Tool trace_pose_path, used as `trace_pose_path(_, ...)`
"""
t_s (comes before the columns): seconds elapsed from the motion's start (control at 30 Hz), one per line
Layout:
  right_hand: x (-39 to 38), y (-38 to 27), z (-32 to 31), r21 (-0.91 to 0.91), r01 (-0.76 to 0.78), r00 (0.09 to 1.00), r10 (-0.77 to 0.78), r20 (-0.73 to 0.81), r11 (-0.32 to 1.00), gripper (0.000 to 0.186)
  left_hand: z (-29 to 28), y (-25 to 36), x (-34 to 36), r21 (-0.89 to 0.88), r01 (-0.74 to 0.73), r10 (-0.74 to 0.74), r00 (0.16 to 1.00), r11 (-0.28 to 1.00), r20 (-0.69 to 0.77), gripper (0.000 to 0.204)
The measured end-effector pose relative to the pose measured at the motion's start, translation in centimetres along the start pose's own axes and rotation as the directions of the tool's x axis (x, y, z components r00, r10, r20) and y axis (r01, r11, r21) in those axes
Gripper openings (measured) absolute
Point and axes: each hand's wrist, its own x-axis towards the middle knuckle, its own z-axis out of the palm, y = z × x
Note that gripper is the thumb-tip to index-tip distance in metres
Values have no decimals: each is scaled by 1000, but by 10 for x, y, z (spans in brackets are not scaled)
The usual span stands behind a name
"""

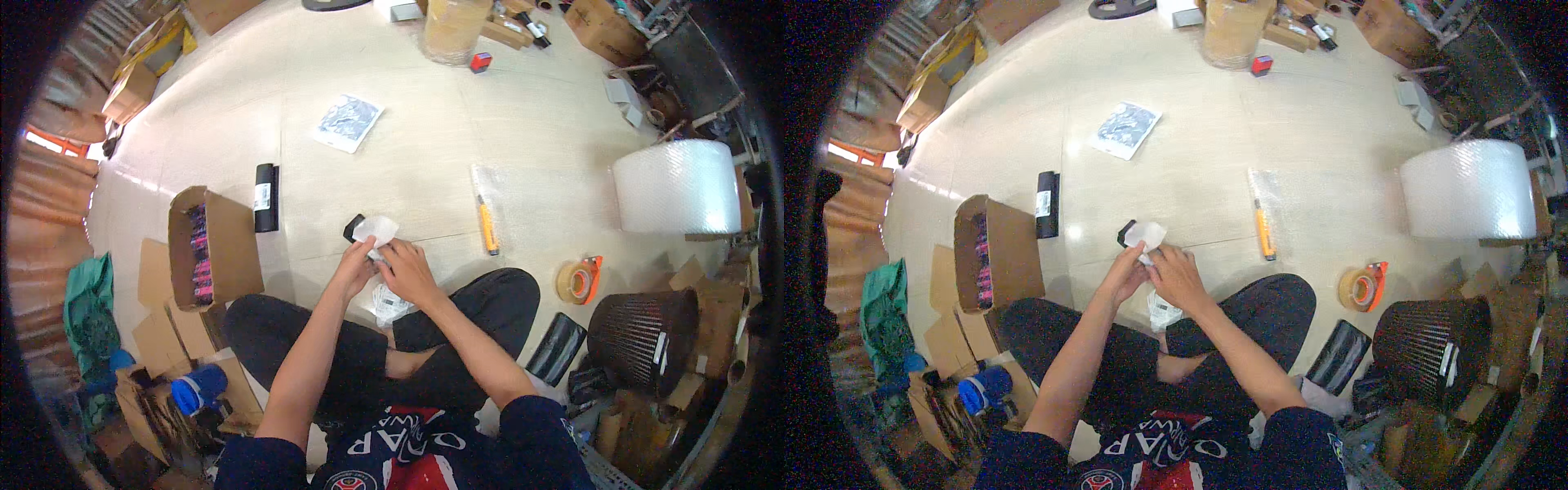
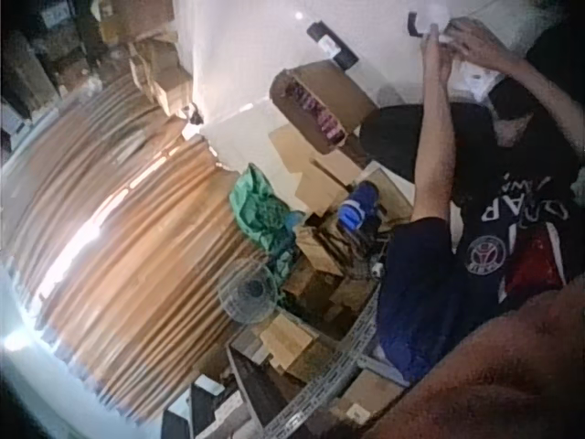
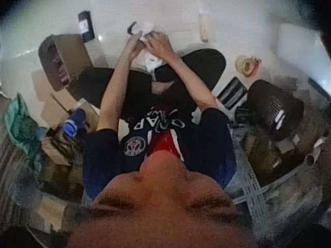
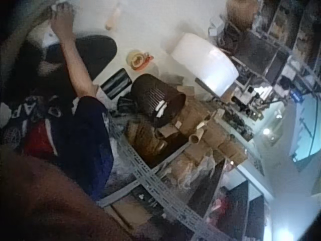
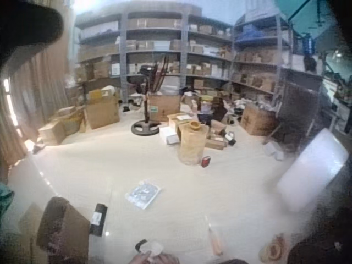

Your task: The person sits on the floor and packs small items into black poly mailers. They wrap items in bubble wrap, place them inside the mailers, seal the bags, and affix shipping labels to the outside. The process is repeated for several items.

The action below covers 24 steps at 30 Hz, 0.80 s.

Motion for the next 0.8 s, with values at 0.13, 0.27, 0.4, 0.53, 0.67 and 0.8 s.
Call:
trace_pose_path(0.13, -32, 18, 1, 380, -465, 885, 433, 172, 800, 52, 11, -9, -8, 105, 46, -52, 997, 993, 56, 34)
trace_pose_path(0.27, -60, 40, 14, 708, -615, 696, 661, 280, 348, 57, 21, -21, -6, 112, 12, -20, 997, 994, 70, 32)
trace_pose_path(0.4, -8, 85, -54, 731, -667, 524, 789, 321, 145, 52, 19, -32, -13, 98, -12, 9, 1000, 995, 29, 40)
trace_pose_path(0.53, 133, 144, -203, 840, -267, 731, 667, -142, 472, 57, 13, -34, -28, 140, 28, -25, 999, 990, -26, 45)
trace_pose_path(0.67, 199, 152, -275, 873, -267, 700, 705, -115, 408, 64, 14, -31, -34, 146, 17, -12, 999, 989, -31, 45)
trace_pose_path(0.8, 143, 108, -218, 574, -422, 904, 377, 204, 701, 41, 27, -30, -34, 171, 18, -14, 1000, 985, -26, 45)
